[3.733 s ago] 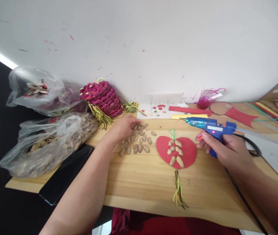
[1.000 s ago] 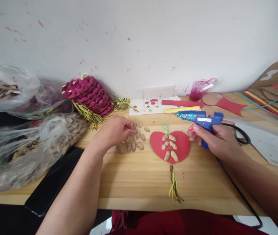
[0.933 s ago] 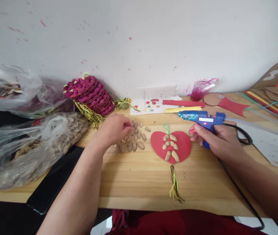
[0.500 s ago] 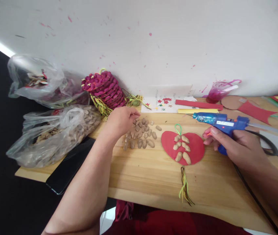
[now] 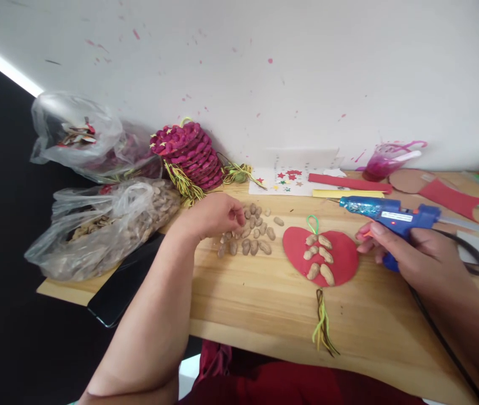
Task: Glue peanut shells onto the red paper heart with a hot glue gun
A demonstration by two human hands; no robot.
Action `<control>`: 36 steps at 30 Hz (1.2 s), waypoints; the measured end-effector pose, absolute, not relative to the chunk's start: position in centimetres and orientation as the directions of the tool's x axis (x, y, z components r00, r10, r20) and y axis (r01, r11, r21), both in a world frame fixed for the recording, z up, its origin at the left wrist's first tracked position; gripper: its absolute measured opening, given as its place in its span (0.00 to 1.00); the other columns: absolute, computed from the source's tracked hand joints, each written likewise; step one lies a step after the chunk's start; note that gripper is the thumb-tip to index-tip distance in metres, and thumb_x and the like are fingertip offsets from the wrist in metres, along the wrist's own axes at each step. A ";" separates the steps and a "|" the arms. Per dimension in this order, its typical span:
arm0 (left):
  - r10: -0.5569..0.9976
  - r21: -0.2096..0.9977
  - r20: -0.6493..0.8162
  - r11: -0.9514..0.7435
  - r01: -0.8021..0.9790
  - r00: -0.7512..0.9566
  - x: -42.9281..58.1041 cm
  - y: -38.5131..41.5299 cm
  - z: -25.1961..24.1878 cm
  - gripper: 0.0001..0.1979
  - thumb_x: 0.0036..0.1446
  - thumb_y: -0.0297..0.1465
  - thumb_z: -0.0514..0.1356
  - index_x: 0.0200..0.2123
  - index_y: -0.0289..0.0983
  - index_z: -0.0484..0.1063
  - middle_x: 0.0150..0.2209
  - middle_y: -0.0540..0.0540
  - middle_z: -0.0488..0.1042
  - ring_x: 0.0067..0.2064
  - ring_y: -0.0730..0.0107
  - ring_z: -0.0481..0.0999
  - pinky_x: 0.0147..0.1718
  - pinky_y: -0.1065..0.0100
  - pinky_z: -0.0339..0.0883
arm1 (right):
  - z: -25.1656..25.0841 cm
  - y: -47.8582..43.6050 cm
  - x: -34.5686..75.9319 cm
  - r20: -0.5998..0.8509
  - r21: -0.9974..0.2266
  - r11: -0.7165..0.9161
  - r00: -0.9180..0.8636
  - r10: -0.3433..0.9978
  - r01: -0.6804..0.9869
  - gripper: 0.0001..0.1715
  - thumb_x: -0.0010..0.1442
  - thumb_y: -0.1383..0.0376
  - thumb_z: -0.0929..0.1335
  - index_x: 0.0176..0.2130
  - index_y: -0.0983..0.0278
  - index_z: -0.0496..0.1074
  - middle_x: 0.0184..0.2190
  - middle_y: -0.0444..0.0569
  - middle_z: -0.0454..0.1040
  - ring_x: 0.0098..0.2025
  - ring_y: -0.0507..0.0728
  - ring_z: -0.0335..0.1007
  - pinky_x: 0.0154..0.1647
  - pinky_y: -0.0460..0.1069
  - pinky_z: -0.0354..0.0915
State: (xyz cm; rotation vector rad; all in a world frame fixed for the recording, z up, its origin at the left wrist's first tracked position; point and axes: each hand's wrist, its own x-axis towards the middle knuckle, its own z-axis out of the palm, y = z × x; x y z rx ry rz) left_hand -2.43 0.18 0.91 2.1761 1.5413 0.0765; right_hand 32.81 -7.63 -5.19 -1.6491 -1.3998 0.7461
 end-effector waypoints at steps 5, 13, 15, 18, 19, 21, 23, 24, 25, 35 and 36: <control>0.897 0.372 -0.219 -0.288 0.882 0.385 -2.2 0.4 0.1 0.09 0.45 0.25 0.64 0.30 0.41 0.81 0.27 0.51 0.79 0.29 0.68 0.74 0.28 0.69 0.59 | -5.2 -7.5 32.8 0.067 -0.865 -0.045 0.203 0.977 0.500 0.31 0.58 0.39 0.70 0.36 0.64 0.79 0.31 0.53 0.81 0.29 0.57 0.73 0.30 0.52 0.68; 0.895 0.378 -0.205 -0.302 0.875 0.397 -1.9 0.5 -0.1 0.08 0.46 0.23 0.64 0.29 0.41 0.80 0.28 0.51 0.79 0.31 0.67 0.75 0.29 0.68 0.60 | -5.4 -7.4 32.9 0.083 -0.875 -0.024 0.197 0.977 0.484 0.29 0.57 0.40 0.71 0.36 0.63 0.79 0.31 0.54 0.81 0.31 0.60 0.76 0.28 0.53 0.69; 0.910 0.353 -0.179 -0.296 0.888 0.375 -2.1 0.5 0.2 0.05 0.48 0.25 0.64 0.29 0.40 0.80 0.28 0.50 0.80 0.31 0.67 0.75 0.30 0.68 0.60 | -5.4 -7.4 32.9 0.073 -0.873 -0.040 0.211 0.975 0.485 0.30 0.56 0.39 0.71 0.35 0.62 0.79 0.32 0.54 0.81 0.32 0.61 0.76 0.28 0.53 0.69; 0.969 0.217 -0.101 -0.200 0.955 0.226 -3.0 0.5 1.1 0.08 0.56 0.32 0.61 0.29 0.39 0.80 0.29 0.45 0.79 0.32 0.62 0.75 0.32 0.65 0.61 | -5.4 -7.3 32.8 0.082 -0.853 -0.053 0.234 0.969 0.519 0.28 0.56 0.39 0.70 0.33 0.61 0.79 0.32 0.53 0.82 0.33 0.62 0.76 0.31 0.55 0.71; 0.983 0.168 -0.080 -0.151 0.974 0.166 -3.5 0.5 1.3 0.10 0.58 0.33 0.60 0.29 0.38 0.80 0.29 0.43 0.80 0.33 0.61 0.76 0.33 0.65 0.61 | -5.4 -7.3 32.8 0.089 -0.846 -0.051 0.236 0.968 0.530 0.28 0.56 0.39 0.70 0.33 0.61 0.79 0.31 0.53 0.81 0.32 0.62 0.76 0.32 0.56 0.71; 0.993 0.126 -0.073 -0.082 0.989 0.092 -4.3 0.6 1.7 0.10 0.58 0.31 0.59 0.32 0.38 0.82 0.31 0.42 0.81 0.35 0.59 0.76 0.35 0.64 0.62 | -5.4 -7.3 32.8 0.089 -0.841 -0.052 0.233 0.968 0.538 0.27 0.56 0.40 0.70 0.32 0.60 0.79 0.31 0.53 0.81 0.33 0.62 0.76 0.32 0.56 0.72; 0.991 0.163 -0.100 -0.073 0.984 0.090 -4.8 0.6 1.7 0.09 0.55 0.28 0.60 0.34 0.38 0.82 0.34 0.44 0.82 0.37 0.60 0.77 0.36 0.65 0.63 | -5.4 -7.3 32.8 0.080 -0.844 -0.060 0.234 0.969 0.533 0.27 0.55 0.40 0.71 0.32 0.60 0.80 0.31 0.53 0.82 0.33 0.62 0.76 0.31 0.55 0.72; 0.988 0.188 -0.113 -0.083 0.979 0.106 -5.0 0.7 1.6 0.08 0.53 0.26 0.61 0.33 0.39 0.82 0.34 0.45 0.82 0.37 0.61 0.77 0.36 0.66 0.64 | -5.3 -7.4 32.8 0.077 -0.845 -0.063 0.238 0.968 0.531 0.27 0.55 0.40 0.71 0.33 0.60 0.80 0.31 0.53 0.81 0.32 0.62 0.76 0.30 0.55 0.72; 0.984 0.207 -0.125 -0.098 0.973 0.126 -5.1 0.7 1.4 0.08 0.50 0.25 0.62 0.32 0.39 0.81 0.34 0.46 0.82 0.37 0.62 0.78 0.36 0.67 0.64 | -5.3 -7.4 32.7 0.076 -0.845 -0.066 0.241 0.968 0.531 0.27 0.55 0.40 0.71 0.33 0.60 0.80 0.30 0.53 0.81 0.31 0.61 0.75 0.30 0.55 0.72; 0.955 0.138 -0.270 -0.091 0.986 0.126 -4.2 0.8 0.9 0.06 0.49 0.26 0.65 0.33 0.36 0.78 0.34 0.46 0.80 0.37 0.65 0.76 0.33 0.69 0.61 | -5.6 -7.5 33.0 0.084 -0.862 -0.043 0.225 0.971 0.504 0.30 0.56 0.39 0.70 0.35 0.62 0.79 0.32 0.53 0.81 0.33 0.60 0.76 0.29 0.51 0.71; 0.952 0.135 -0.278 -0.097 0.986 0.131 -4.0 0.7 1.1 0.05 0.51 0.27 0.64 0.33 0.36 0.78 0.34 0.46 0.80 0.37 0.65 0.77 0.34 0.68 0.62 | -5.7 -7.4 33.1 0.086 -0.865 -0.034 0.214 0.973 0.501 0.31 0.56 0.39 0.70 0.36 0.63 0.79 0.32 0.53 0.81 0.32 0.59 0.76 0.29 0.51 0.70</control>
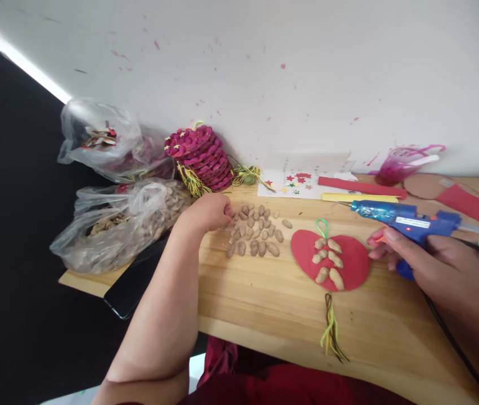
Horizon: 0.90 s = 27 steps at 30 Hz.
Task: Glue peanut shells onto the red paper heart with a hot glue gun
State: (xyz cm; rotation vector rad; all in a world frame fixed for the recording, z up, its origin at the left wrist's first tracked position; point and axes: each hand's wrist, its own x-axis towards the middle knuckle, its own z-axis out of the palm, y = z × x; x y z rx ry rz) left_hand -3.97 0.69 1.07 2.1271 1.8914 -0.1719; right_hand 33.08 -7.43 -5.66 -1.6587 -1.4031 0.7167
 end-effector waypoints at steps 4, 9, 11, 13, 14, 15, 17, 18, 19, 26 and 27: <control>0.963 0.057 -0.240 -0.111 0.992 0.121 -3.4 0.5 1.7 0.11 0.60 0.32 0.58 0.32 0.36 0.80 0.31 0.43 0.80 0.35 0.61 0.76 0.35 0.65 0.62 | -5.9 -7.3 33.3 0.085 -0.872 -0.019 0.189 0.978 0.490 0.32 0.57 0.38 0.70 0.37 0.64 0.79 0.31 0.53 0.81 0.30 0.58 0.75 0.28 0.51 0.69; 0.990 0.127 -0.119 -0.065 0.990 0.080 -4.0 1.1 0.9 0.12 0.59 0.28 0.56 0.37 0.36 0.82 0.37 0.42 0.82 0.40 0.60 0.78 0.39 0.65 0.65 | -5.6 -7.5 33.1 0.083 -0.858 -0.032 0.200 0.976 0.512 0.32 0.56 0.38 0.70 0.37 0.64 0.79 0.32 0.53 0.81 0.31 0.58 0.75 0.29 0.51 0.70; 0.996 0.207 -0.057 -0.059 0.977 0.072 -4.3 1.5 0.1 0.15 0.57 0.24 0.57 0.43 0.37 0.81 0.42 0.43 0.83 0.43 0.62 0.79 0.42 0.67 0.67 | -5.4 -7.5 33.0 0.092 -0.865 -0.015 0.188 0.978 0.501 0.32 0.56 0.38 0.70 0.37 0.64 0.79 0.32 0.54 0.81 0.31 0.59 0.75 0.28 0.50 0.70; 0.995 0.241 -0.028 -0.082 0.967 0.092 -4.5 1.9 -0.5 0.18 0.55 0.21 0.57 0.46 0.37 0.80 0.44 0.43 0.83 0.44 0.63 0.79 0.43 0.67 0.68 | -5.3 -7.6 32.9 0.095 -0.870 -0.007 0.183 0.979 0.493 0.31 0.56 0.39 0.70 0.37 0.64 0.79 0.32 0.54 0.81 0.31 0.59 0.76 0.28 0.50 0.70; 0.993 0.241 -0.038 -0.095 0.966 0.107 -4.6 2.0 -0.7 0.18 0.55 0.21 0.58 0.46 0.37 0.80 0.44 0.43 0.83 0.44 0.62 0.79 0.43 0.67 0.68 | -5.3 -7.6 32.9 0.095 -0.871 -0.008 0.185 0.978 0.491 0.31 0.57 0.39 0.70 0.37 0.64 0.79 0.32 0.53 0.81 0.31 0.59 0.76 0.28 0.50 0.70; 0.991 0.233 -0.057 -0.105 0.967 0.121 -4.5 2.0 -0.8 0.17 0.54 0.21 0.59 0.46 0.37 0.80 0.43 0.43 0.83 0.44 0.62 0.79 0.43 0.67 0.68 | -5.4 -7.5 32.9 0.097 -0.871 -0.008 0.189 0.977 0.492 0.30 0.57 0.39 0.70 0.37 0.63 0.79 0.32 0.53 0.81 0.31 0.59 0.75 0.28 0.50 0.70; 0.985 0.219 -0.091 -0.126 0.967 0.149 -4.4 2.0 -0.8 0.16 0.54 0.22 0.61 0.44 0.36 0.81 0.42 0.43 0.83 0.44 0.60 0.79 0.43 0.66 0.69 | -5.5 -7.5 32.9 0.110 -0.862 -0.006 0.199 0.974 0.507 0.29 0.57 0.40 0.70 0.36 0.63 0.79 0.32 0.53 0.81 0.31 0.58 0.75 0.29 0.51 0.70; 0.982 0.220 -0.102 -0.131 0.967 0.156 -4.4 2.0 -0.7 0.15 0.54 0.22 0.61 0.44 0.36 0.81 0.42 0.43 0.83 0.44 0.60 0.80 0.43 0.66 0.69 | -5.6 -7.5 32.9 0.118 -0.856 -0.004 0.202 0.972 0.517 0.29 0.57 0.40 0.70 0.36 0.63 0.79 0.31 0.52 0.81 0.30 0.58 0.74 0.29 0.51 0.70; 0.980 0.224 -0.112 -0.134 0.965 0.162 -4.3 1.9 -0.6 0.14 0.54 0.23 0.62 0.44 0.36 0.81 0.42 0.43 0.83 0.44 0.60 0.80 0.44 0.65 0.69 | -5.6 -7.5 33.0 0.124 -0.850 -0.003 0.204 0.971 0.527 0.29 0.57 0.40 0.70 0.35 0.62 0.79 0.31 0.52 0.81 0.30 0.58 0.74 0.29 0.51 0.71; 0.985 0.186 -0.112 -0.107 0.977 0.130 -4.2 1.4 0.4 0.12 0.56 0.26 0.61 0.41 0.37 0.82 0.43 0.43 0.83 0.44 0.58 0.80 0.44 0.64 0.69 | -5.3 -7.6 32.8 0.119 -0.832 -0.028 0.226 0.967 0.554 0.31 0.55 0.38 0.70 0.34 0.62 0.80 0.28 0.52 0.80 0.29 0.58 0.73 0.27 0.50 0.71; 0.991 0.176 -0.085 -0.088 0.980 0.105 -4.1 1.4 0.5 0.11 0.57 0.27 0.60 0.40 0.37 0.82 0.41 0.43 0.83 0.43 0.58 0.80 0.44 0.64 0.69 | -5.1 -7.6 32.8 0.119 -0.834 -0.027 0.227 0.967 0.551 0.31 0.55 0.38 0.70 0.33 0.62 0.80 0.28 0.53 0.80 0.29 0.58 0.73 0.27 0.50 0.72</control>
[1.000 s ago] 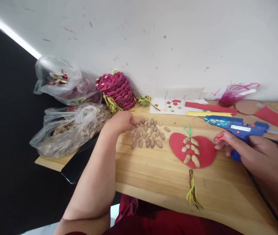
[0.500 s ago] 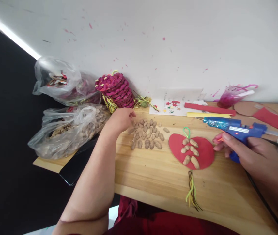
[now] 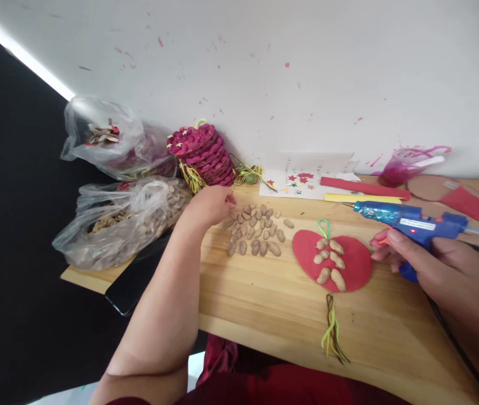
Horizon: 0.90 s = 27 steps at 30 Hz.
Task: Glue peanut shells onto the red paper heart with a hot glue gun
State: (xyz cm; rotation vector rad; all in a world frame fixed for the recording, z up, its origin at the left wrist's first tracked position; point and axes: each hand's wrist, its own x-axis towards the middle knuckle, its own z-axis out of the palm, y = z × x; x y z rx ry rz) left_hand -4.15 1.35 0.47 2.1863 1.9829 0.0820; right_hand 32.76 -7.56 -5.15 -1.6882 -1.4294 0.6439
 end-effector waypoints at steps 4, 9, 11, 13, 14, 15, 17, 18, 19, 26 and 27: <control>0.998 0.215 0.063 -0.029 0.976 0.015 -4.2 1.3 0.5 0.11 0.58 0.29 0.60 0.41 0.37 0.82 0.35 0.42 0.82 0.38 0.58 0.79 0.42 0.62 0.68 | -5.0 -7.5 32.7 0.113 -0.839 -0.031 0.230 0.967 0.543 0.32 0.54 0.37 0.70 0.33 0.63 0.80 0.28 0.53 0.80 0.29 0.58 0.73 0.27 0.51 0.71; 0.955 0.395 0.296 -0.100 0.913 -0.023 -4.1 1.4 0.1 0.14 0.55 0.26 0.58 0.43 0.37 0.81 0.32 0.47 0.79 0.32 0.65 0.74 0.41 0.65 0.68 | -5.3 -7.5 32.8 0.095 -0.856 -0.027 0.208 0.973 0.515 0.32 0.55 0.38 0.70 0.36 0.63 0.79 0.30 0.53 0.81 0.29 0.58 0.73 0.28 0.51 0.70; 0.931 0.436 0.365 -0.173 0.883 0.002 -3.9 1.4 0.0 0.17 0.53 0.23 0.57 0.44 0.36 0.80 0.30 0.48 0.76 0.32 0.67 0.72 0.40 0.66 0.68 | -5.3 -7.5 32.9 0.091 -0.858 -0.027 0.203 0.975 0.513 0.32 0.55 0.38 0.70 0.36 0.64 0.79 0.30 0.53 0.81 0.29 0.58 0.73 0.28 0.51 0.69; 0.899 0.443 0.435 -0.255 0.859 0.042 -3.6 1.3 0.0 0.19 0.52 0.21 0.56 0.45 0.36 0.81 0.30 0.49 0.74 0.33 0.67 0.71 0.41 0.66 0.68 | -5.2 -7.5 32.8 0.101 -0.851 -0.022 0.205 0.974 0.525 0.32 0.56 0.38 0.69 0.35 0.64 0.79 0.30 0.53 0.80 0.28 0.58 0.73 0.30 0.52 0.69; 0.880 0.440 0.471 -0.289 0.850 0.055 -3.6 1.3 0.1 0.20 0.52 0.21 0.55 0.45 0.36 0.81 0.30 0.48 0.73 0.34 0.67 0.71 0.42 0.66 0.68 | -5.2 -7.5 32.8 0.108 -0.847 -0.016 0.202 0.973 0.531 0.32 0.56 0.38 0.69 0.34 0.64 0.79 0.30 0.53 0.80 0.29 0.58 0.73 0.30 0.52 0.69; 0.863 0.439 0.502 -0.314 0.842 0.060 -3.6 1.2 0.1 0.20 0.53 0.20 0.55 0.44 0.36 0.81 0.31 0.48 0.73 0.34 0.67 0.70 0.43 0.66 0.67 | -5.1 -7.6 32.8 0.113 -0.844 -0.012 0.199 0.973 0.537 0.32 0.56 0.38 0.69 0.34 0.64 0.79 0.30 0.52 0.80 0.29 0.58 0.73 0.31 0.52 0.69; 0.840 0.447 0.540 -0.335 0.829 0.049 -3.6 1.2 0.3 0.20 0.53 0.21 0.54 0.44 0.37 0.81 0.31 0.48 0.70 0.35 0.67 0.69 0.42 0.65 0.67 | -5.1 -7.6 32.8 0.109 -0.846 -0.015 0.200 0.974 0.534 0.32 0.56 0.38 0.69 0.34 0.64 0.79 0.30 0.53 0.80 0.30 0.58 0.74 0.31 0.52 0.69; 0.833 0.458 0.553 -0.336 0.823 0.033 -3.7 1.2 0.4 0.20 0.53 0.21 0.54 0.44 0.38 0.82 0.31 0.48 0.69 0.35 0.67 0.68 0.42 0.65 0.67 | -5.0 -7.6 32.7 0.101 -0.850 -0.022 0.202 0.974 0.526 0.32 0.56 0.38 0.70 0.34 0.64 0.78 0.30 0.53 0.80 0.30 0.58 0.74 0.30 0.52 0.69; 0.827 0.476 0.562 -0.334 0.813 0.011 -3.7 1.2 0.4 0.19 0.53 0.22 0.55 0.43 0.38 0.82 0.30 0.48 0.68 0.35 0.67 0.68 0.42 0.65 0.67 | -5.0 -7.6 32.7 0.092 -0.856 -0.029 0.206 0.974 0.517 0.32 0.56 0.38 0.70 0.34 0.64 0.78 0.29 0.53 0.80 0.30 0.59 0.74 0.30 0.52 0.69; 0.930 0.922 0.361 -0.344 0.175 -0.074 -3.3 1.2 0.8 0.20 0.50 0.26 0.62 0.49 0.39 0.80 0.27 0.52 0.62 0.30 0.73 0.64 0.36 0.68 0.65 | -5.2 -7.5 32.8 0.104 -0.864 -0.012 0.201 0.974 0.504 0.33 0.55 0.37 0.70 0.35 0.65 0.78 0.29 0.54 0.80 0.27 0.58 0.73 0.27 0.52 0.69; 0.943 0.943 0.331 -0.329 0.046 -0.040 -3.1 1.1 0.9 0.21 0.49 0.26 0.64 0.48 0.39 0.80 0.28 0.52 0.63 0.31 0.74 0.65 0.35 0.69 0.65 | -5.2 -7.5 32.9 0.100 -0.864 -0.015 0.200 0.975 0.504 0.33 0.56 0.37 0.70 0.36 0.64 0.78 0.29 0.53 0.80 0.27 0.58 0.73 0.27 0.52 0.69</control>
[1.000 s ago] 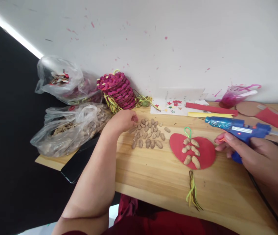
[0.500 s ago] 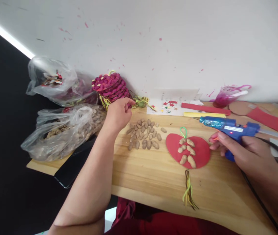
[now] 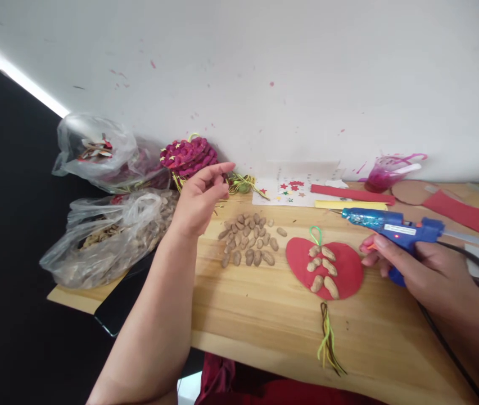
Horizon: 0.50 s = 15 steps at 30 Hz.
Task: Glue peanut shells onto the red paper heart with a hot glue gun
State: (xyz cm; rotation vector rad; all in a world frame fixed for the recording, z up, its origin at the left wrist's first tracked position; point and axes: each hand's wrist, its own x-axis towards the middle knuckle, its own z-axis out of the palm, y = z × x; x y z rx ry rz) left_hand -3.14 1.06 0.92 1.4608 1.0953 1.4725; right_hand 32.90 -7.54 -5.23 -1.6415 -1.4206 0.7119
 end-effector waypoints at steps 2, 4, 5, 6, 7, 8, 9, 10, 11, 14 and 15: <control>0.958 0.948 0.283 -0.273 -0.161 0.038 -2.9 0.8 1.2 0.20 0.49 0.26 0.66 0.48 0.39 0.80 0.31 0.51 0.65 0.32 0.75 0.67 0.35 0.71 0.66 | -5.3 -7.5 33.0 0.084 -0.858 -0.032 0.201 0.976 0.513 0.33 0.56 0.37 0.69 0.37 0.64 0.78 0.29 0.53 0.81 0.27 0.58 0.73 0.27 0.52 0.69; 0.961 0.930 0.257 -0.217 -0.297 0.105 -2.6 0.5 1.4 0.20 0.49 0.25 0.66 0.48 0.38 0.80 0.31 0.51 0.66 0.33 0.75 0.67 0.35 0.73 0.66 | -5.4 -7.5 33.1 0.073 -0.842 -0.054 0.212 0.974 0.536 0.33 0.55 0.37 0.69 0.36 0.64 0.78 0.28 0.52 0.81 0.28 0.59 0.74 0.28 0.53 0.70; 0.959 0.919 0.251 -0.193 -0.345 0.131 -2.5 0.3 1.5 0.20 0.50 0.25 0.65 0.49 0.37 0.80 0.31 0.51 0.65 0.34 0.75 0.68 0.35 0.73 0.66 | -5.5 -7.4 33.2 0.071 -0.835 -0.063 0.221 0.973 0.547 0.34 0.55 0.36 0.69 0.35 0.63 0.78 0.28 0.52 0.80 0.29 0.60 0.74 0.28 0.53 0.70; 0.956 0.907 0.247 -0.171 -0.385 0.157 -2.4 0.3 1.6 0.20 0.50 0.24 0.65 0.49 0.37 0.80 0.31 0.50 0.65 0.34 0.76 0.68 0.34 0.74 0.66 | -5.5 -7.4 33.2 0.072 -0.829 -0.069 0.229 0.971 0.554 0.35 0.54 0.35 0.68 0.35 0.63 0.78 0.28 0.53 0.80 0.30 0.61 0.75 0.29 0.54 0.70; 0.952 0.896 0.246 -0.152 -0.418 0.180 -2.4 0.2 1.6 0.20 0.50 0.24 0.65 0.49 0.36 0.80 0.31 0.50 0.65 0.34 0.76 0.68 0.34 0.74 0.66 | -5.6 -7.3 33.2 0.068 -0.826 -0.076 0.233 0.970 0.558 0.36 0.54 0.34 0.68 0.35 0.63 0.78 0.28 0.53 0.80 0.31 0.62 0.75 0.30 0.54 0.70; 0.948 0.885 0.247 -0.136 -0.445 0.201 -2.3 0.1 1.7 0.20 0.50 0.24 0.65 0.48 0.36 0.80 0.31 0.50 0.65 0.33 0.76 0.68 0.33 0.74 0.66 | -5.7 -7.2 33.3 0.062 -0.826 -0.080 0.232 0.971 0.557 0.36 0.53 0.34 0.68 0.35 0.63 0.78 0.28 0.53 0.80 0.32 0.63 0.75 0.30 0.54 0.70; 0.944 0.876 0.250 -0.124 -0.467 0.217 -2.2 0.0 1.7 0.19 0.50 0.24 0.65 0.48 0.35 0.80 0.31 0.50 0.64 0.33 0.76 0.67 0.32 0.74 0.66 | -5.8 -7.2 33.4 0.058 -0.829 -0.080 0.228 0.972 0.554 0.36 0.54 0.34 0.68 0.36 0.63 0.78 0.29 0.53 0.81 0.32 0.63 0.76 0.30 0.55 0.70; 0.940 0.868 0.252 -0.114 -0.483 0.229 -2.1 0.0 1.7 0.19 0.50 0.24 0.65 0.48 0.35 0.80 0.31 0.50 0.64 0.32 0.77 0.67 0.32 0.75 0.65 | -5.9 -7.2 33.4 0.055 -0.833 -0.077 0.221 0.974 0.548 0.36 0.54 0.34 0.68 0.37 0.63 0.78 0.30 0.53 0.81 0.33 0.63 0.76 0.31 0.55 0.70; 0.938 0.863 0.251 -0.105 -0.495 0.239 -2.1 -0.1 1.7 0.19 0.50 0.24 0.65 0.48 0.34 0.80 0.31 0.50 0.64 0.32 0.77 0.66 0.31 0.75 0.65 | -6.0 -7.2 33.5 0.056 -0.838 -0.072 0.216 0.975 0.541 0.35 0.55 0.35 0.68 0.37 0.62 0.78 0.30 0.53 0.81 0.33 0.63 0.75 0.31 0.55 0.70; 0.935 0.859 0.232 -0.068 -0.507 0.267 -1.8 -0.4 1.7 0.22 0.48 0.23 0.66 0.49 0.34 0.80 0.30 0.50 0.63 0.30 0.78 0.64 0.29 0.76 0.63 | -6.2 -7.3 33.6 0.067 -0.856 -0.048 0.202 0.977 0.515 0.33 0.56 0.36 0.68 0.38 0.62 0.78 0.30 0.53 0.81 0.31 0.62 0.75 0.30 0.55 0.70; 0.934 0.860 0.224 -0.055 -0.508 0.279 -1.7 -0.4 1.7 0.23 0.46 0.23 0.66 0.49 0.34 0.80 0.30 0.51 0.62 0.30 0.79 0.64 0.29 0.76 0.63 | -6.2 -7.4 33.6 0.070 -0.859 -0.040 0.195 0.978 0.511 0.32 0.57 0.37 0.69 0.38 0.62 0.78 0.30 0.52 0.81 0.29 0.61 0.74 0.29 0.55 0.70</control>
